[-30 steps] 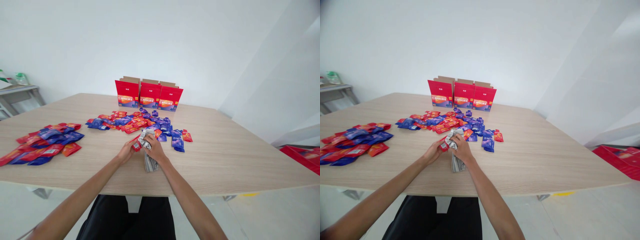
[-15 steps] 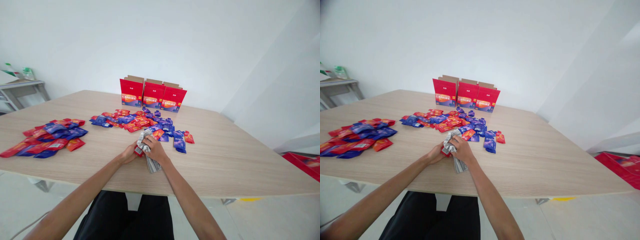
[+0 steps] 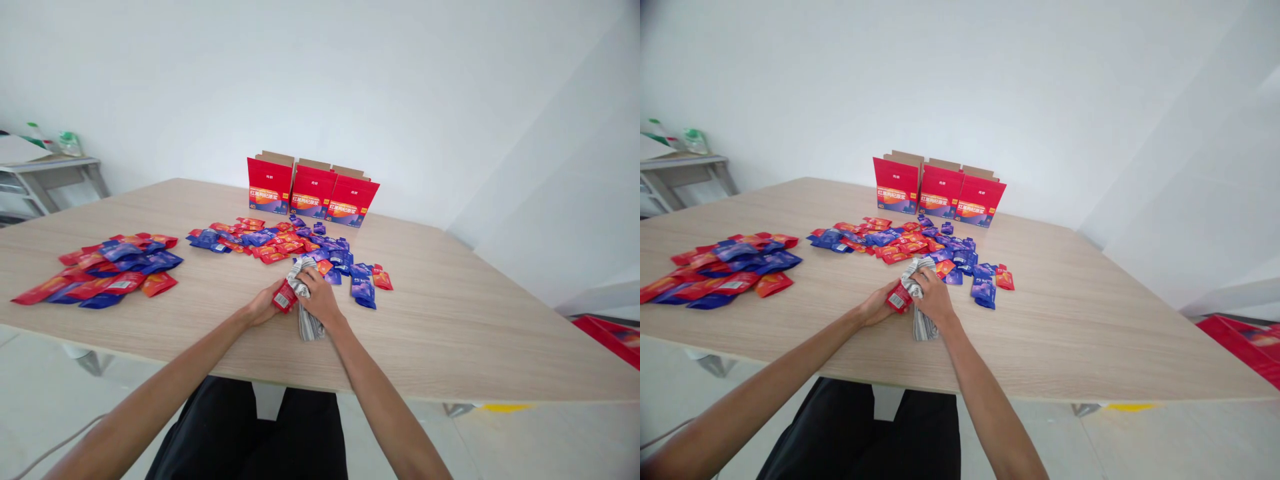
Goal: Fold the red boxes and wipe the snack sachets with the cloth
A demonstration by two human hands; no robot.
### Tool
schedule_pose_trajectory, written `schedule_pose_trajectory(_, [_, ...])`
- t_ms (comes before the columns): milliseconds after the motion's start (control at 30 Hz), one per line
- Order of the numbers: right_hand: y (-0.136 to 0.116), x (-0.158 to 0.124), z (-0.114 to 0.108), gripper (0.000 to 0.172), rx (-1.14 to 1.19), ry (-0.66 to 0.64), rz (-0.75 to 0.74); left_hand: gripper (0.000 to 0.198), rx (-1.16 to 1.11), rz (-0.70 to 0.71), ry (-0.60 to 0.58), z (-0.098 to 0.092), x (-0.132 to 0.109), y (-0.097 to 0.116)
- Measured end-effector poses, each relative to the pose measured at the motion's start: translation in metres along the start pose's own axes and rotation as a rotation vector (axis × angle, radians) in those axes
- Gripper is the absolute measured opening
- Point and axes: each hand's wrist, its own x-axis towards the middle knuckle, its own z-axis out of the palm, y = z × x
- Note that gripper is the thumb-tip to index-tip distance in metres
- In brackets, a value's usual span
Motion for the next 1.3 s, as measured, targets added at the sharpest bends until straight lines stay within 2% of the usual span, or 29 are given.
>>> schedule_pose_trajectory(133, [-0.010,-0.001,0.004,0.030,0.058,-0.207,-0.195,0.023,-0.067,0.063,0.037,-0.004,0.001,0.000])
schedule_pose_trajectory(233, [-0.017,0.000,0.010,0.027,0.042,-0.302,-0.286,0.023,-0.063,0.026,0.039,-0.005,0.000,0.002])
schedule_pose_trajectory(333, [-0.016,0.000,0.010,0.033,-0.015,-0.233,-0.213,0.024,-0.074,0.032,0.013,-0.001,-0.003,0.004])
schedule_pose_trajectory(433, [-0.009,0.000,0.003,0.040,-0.057,-0.048,-0.043,0.023,-0.087,0.037,-0.059,0.007,-0.006,0.004])
schedule_pose_trajectory(500, [-0.004,0.000,-0.002,0.040,-0.066,0.056,0.052,0.021,-0.093,0.026,-0.091,0.011,-0.007,0.004])
schedule_pose_trajectory(567, [-0.002,0.000,-0.004,0.037,-0.054,0.085,0.072,0.021,-0.099,0.020,-0.092,0.011,-0.007,0.003])
schedule_pose_trajectory(633, [-0.006,0.000,-0.003,0.035,-0.014,0.011,-0.003,0.022,-0.102,0.030,-0.066,0.007,-0.006,0.003])
schedule_pose_trajectory(767, [-0.020,0.001,0.005,0.031,0.082,-0.268,-0.246,0.022,-0.064,-0.009,-0.011,-0.004,-0.003,0.003])
schedule_pose_trajectory(833, [-0.025,0.002,0.008,0.031,0.083,-0.326,-0.291,0.021,-0.053,-0.049,-0.014,-0.008,-0.002,0.004])
schedule_pose_trajectory(900, [-0.025,0.002,0.008,0.033,0.050,-0.296,-0.254,0.020,-0.074,-0.036,-0.037,-0.006,-0.003,0.005])
schedule_pose_trajectory(1033, [-0.012,0.002,0.001,0.038,-0.017,-0.067,-0.033,0.020,-0.115,0.023,-0.088,0.004,-0.007,0.005])
schedule_pose_trajectory(1100, [-0.006,0.002,-0.003,0.037,-0.019,0.011,0.032,0.019,-0.122,0.024,-0.103,0.007,-0.008,0.005])
schedule_pose_trajectory(1167, [-0.006,0.001,-0.004,0.034,0.004,0.001,0.013,0.020,-0.123,0.024,-0.097,0.007,-0.008,0.005])
schedule_pose_trajectory(1300, [-0.018,0.002,0.001,0.030,0.083,-0.223,-0.178,0.027,-0.108,0.002,-0.012,0.000,-0.005,0.007])
